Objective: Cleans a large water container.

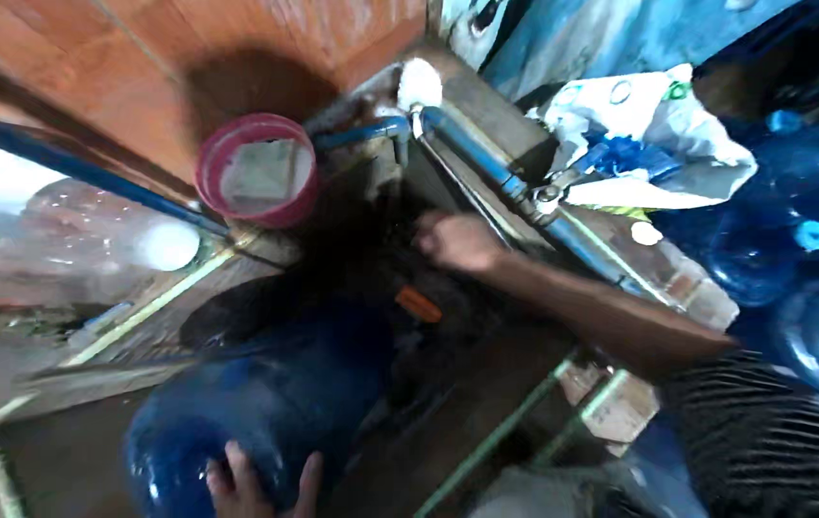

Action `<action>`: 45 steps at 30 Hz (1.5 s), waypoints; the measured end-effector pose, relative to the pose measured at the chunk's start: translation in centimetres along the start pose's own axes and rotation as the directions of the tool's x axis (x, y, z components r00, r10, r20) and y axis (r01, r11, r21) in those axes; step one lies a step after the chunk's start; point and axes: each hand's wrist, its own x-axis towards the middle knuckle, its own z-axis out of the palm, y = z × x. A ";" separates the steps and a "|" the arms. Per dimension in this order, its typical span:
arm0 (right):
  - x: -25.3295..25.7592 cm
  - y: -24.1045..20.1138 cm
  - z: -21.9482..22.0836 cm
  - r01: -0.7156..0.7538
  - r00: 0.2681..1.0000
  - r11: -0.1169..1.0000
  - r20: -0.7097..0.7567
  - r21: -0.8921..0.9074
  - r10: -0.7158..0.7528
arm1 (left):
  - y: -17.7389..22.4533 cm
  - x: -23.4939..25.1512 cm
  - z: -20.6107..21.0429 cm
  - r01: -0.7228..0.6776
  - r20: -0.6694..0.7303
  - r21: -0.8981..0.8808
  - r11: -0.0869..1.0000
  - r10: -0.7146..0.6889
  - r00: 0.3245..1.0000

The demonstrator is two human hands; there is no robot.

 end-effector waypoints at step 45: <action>-3.3 -14.8 -1.3 0.327 0.929 0.938 -0.144 -0.112 -0.341 | 3.8 3.2 1.8 0.458 0.083 -0.759 0.463 -0.629 0.773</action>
